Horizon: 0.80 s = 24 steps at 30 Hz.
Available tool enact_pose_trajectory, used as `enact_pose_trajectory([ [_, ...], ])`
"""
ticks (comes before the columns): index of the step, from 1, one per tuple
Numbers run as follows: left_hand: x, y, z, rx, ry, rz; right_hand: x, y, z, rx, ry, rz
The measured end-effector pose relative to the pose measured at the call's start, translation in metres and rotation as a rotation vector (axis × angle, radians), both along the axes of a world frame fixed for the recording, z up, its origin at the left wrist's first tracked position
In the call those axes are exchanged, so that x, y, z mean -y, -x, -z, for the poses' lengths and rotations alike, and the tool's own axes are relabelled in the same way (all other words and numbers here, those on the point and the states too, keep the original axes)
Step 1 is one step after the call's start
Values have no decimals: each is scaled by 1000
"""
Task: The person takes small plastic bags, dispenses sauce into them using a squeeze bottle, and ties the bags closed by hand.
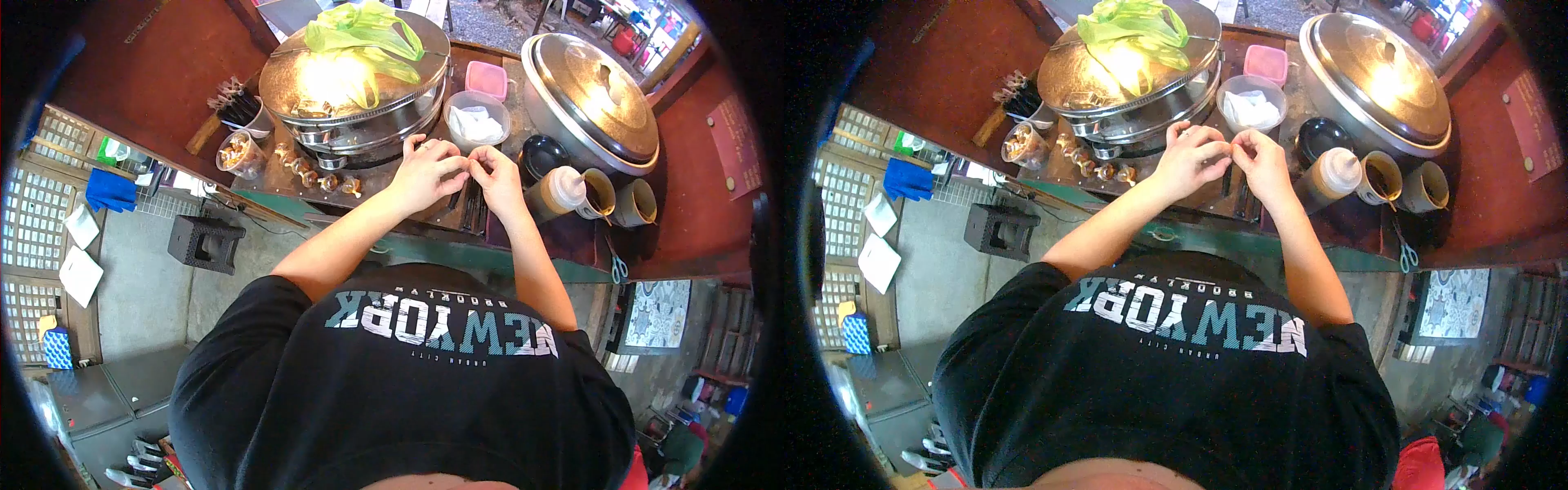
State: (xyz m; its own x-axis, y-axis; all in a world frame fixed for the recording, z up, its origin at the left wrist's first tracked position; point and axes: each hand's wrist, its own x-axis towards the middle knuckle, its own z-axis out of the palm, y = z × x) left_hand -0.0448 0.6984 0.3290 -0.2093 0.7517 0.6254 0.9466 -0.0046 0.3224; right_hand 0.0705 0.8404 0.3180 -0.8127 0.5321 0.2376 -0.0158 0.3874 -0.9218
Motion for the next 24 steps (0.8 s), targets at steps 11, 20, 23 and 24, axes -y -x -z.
enact_pose_trajectory([
  [11,-5,-6,-4,751,10,-26,-1,0,0,-27,49,-27],
  [20,-6,-15,6,384,9,-226,10,-3,-13,56,-58,37],
  [23,-5,-17,-2,377,35,-221,14,-4,-19,23,-196,48],
  [24,-5,-18,-3,380,37,-212,14,-3,-18,0,-239,51],
])
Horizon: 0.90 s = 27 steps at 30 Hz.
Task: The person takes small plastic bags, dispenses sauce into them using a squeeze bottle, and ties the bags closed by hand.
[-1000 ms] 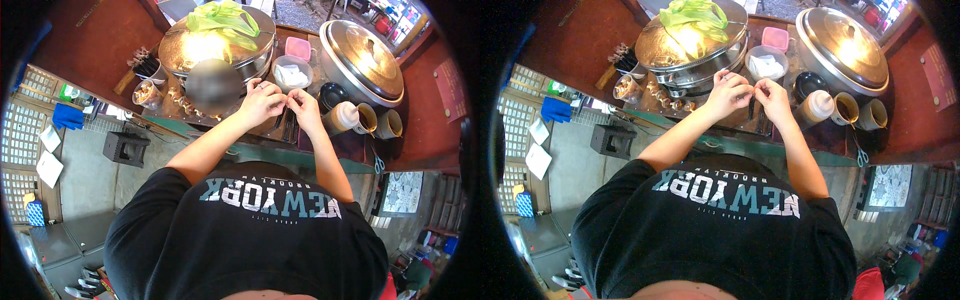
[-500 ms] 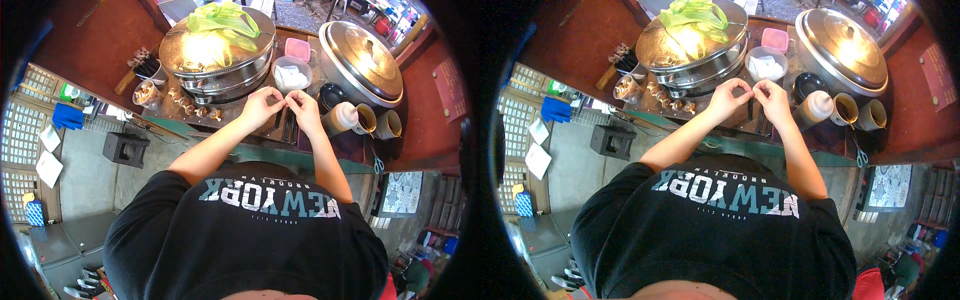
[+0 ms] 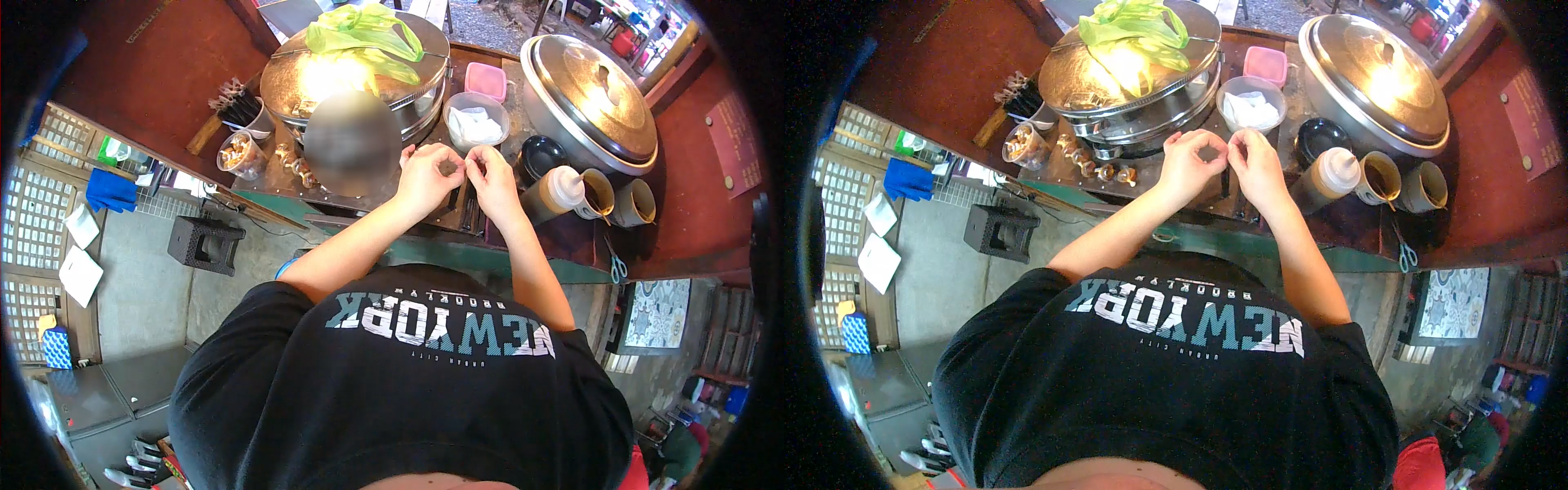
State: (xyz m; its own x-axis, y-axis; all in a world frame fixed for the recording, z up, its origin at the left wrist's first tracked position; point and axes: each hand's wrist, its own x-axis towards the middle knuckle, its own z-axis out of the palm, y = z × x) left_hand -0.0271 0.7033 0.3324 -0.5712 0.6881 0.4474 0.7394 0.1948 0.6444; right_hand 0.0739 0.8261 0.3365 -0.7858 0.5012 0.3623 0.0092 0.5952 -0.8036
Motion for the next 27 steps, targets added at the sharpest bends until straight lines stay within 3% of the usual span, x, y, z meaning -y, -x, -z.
enact_pose_trajectory([
  [2,-2,-1,0,8,-14,9,1,0,0,-44,-89,3],
  [8,-6,1,3,46,-92,4,0,-3,-4,-62,161,-84],
  [11,-4,-2,2,49,-84,24,-4,-6,-4,-9,142,-58],
  [17,-2,-5,-5,47,-57,76,3,-1,1,-133,-114,-26],
  [24,-5,2,-5,111,-121,168,12,-2,-19,-160,-91,28],
  [27,-3,5,-7,139,-166,166,9,0,-13,-175,54,17],
])
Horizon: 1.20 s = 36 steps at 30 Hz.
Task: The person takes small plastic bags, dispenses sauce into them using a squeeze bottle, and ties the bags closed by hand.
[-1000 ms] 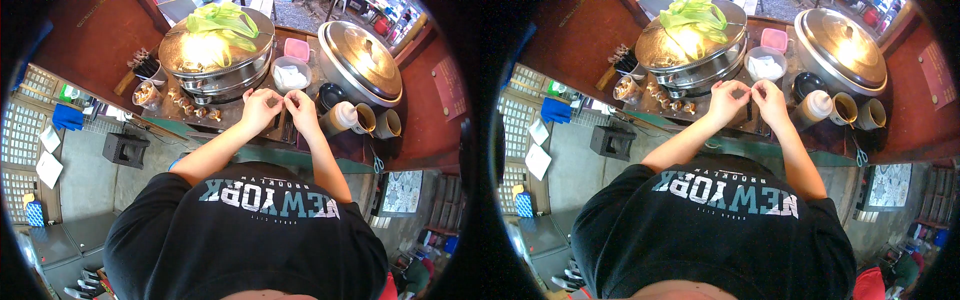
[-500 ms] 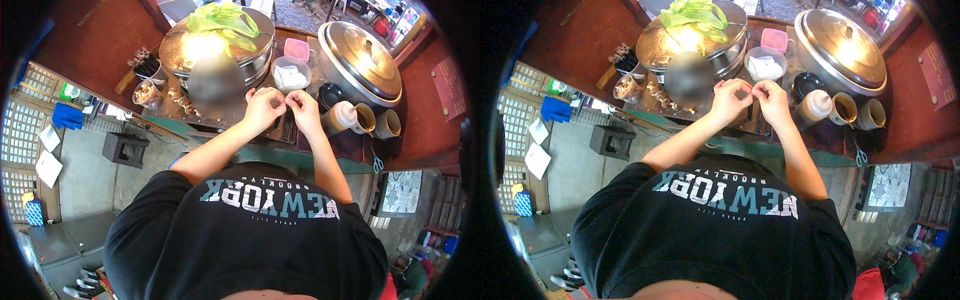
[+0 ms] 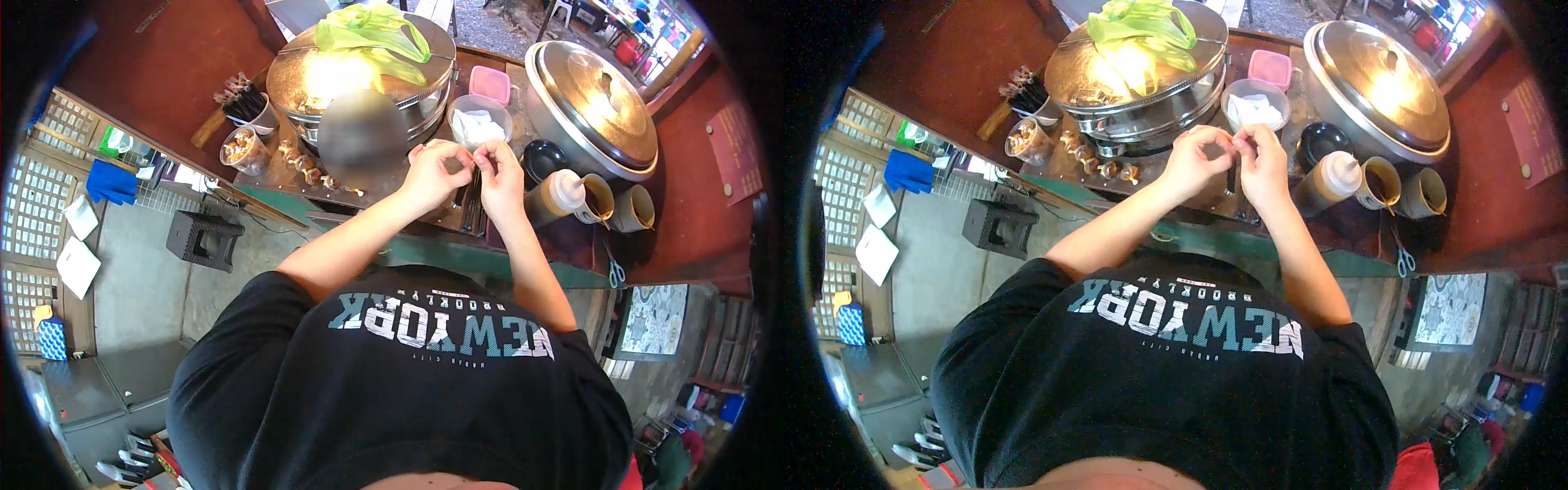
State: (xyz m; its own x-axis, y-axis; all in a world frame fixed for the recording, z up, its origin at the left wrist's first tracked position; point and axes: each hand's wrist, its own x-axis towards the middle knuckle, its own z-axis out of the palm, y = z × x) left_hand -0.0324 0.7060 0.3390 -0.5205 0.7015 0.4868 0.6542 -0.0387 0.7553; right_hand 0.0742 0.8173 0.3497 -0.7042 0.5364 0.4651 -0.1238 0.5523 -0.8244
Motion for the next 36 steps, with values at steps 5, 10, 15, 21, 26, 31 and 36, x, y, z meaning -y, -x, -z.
enact_pose_trajectory([
  [5,0,0,-4,-26,-30,-6,0,-7,-7,-59,91,-66],
  [10,6,-18,-22,-48,38,-11,6,-11,-11,-135,-46,11],
  [15,3,-19,-19,78,-81,141,15,-17,-26,-165,-53,84],
  [21,10,-28,-46,351,-111,184,15,-18,-51,-263,6,-22],
  [26,16,-35,-55,506,-106,175,20,-22,-57,-243,29,-111],
  [31,11,-33,-39,702,-164,212,19,-18,-40,-252,201,-164],
  [36,8,-33,-38,891,-249,296,26,-17,-36,-314,359,-199],
])
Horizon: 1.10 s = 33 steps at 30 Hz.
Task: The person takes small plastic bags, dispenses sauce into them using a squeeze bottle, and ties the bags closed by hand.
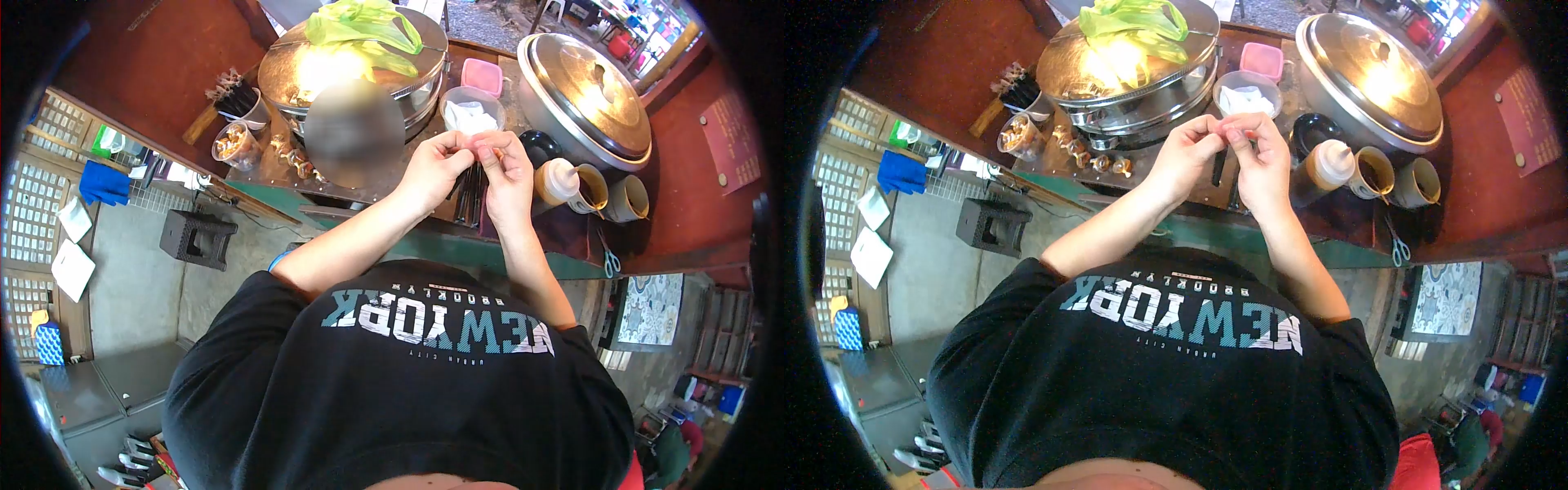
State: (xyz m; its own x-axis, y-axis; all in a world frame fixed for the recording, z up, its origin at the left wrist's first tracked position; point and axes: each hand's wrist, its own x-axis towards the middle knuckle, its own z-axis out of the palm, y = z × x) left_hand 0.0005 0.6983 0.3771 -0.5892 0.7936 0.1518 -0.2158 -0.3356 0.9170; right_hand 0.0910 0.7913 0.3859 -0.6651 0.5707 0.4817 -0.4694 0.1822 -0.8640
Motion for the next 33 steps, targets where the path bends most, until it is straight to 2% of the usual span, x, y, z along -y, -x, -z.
enact_pose_trajectory([
  [11,-11,-3,21,-117,29,-10,7,-4,8,-43,104,40],
  [20,-13,-4,13,-218,14,-32,3,-5,6,-45,-21,90],
  [23,-14,1,19,-244,11,-49,3,-3,7,-62,16,70],
  [26,-5,4,8,19,23,121,-3,-2,-2,37,-32,57],
  [27,-3,5,6,23,-61,137,-7,-3,-6,76,-77,33],
  [31,5,8,-4,-5,-28,187,-12,-5,-17,125,-71,-79],
  [33,8,5,-15,-26,26,171,-17,-6,-14,158,-261,-31],
])
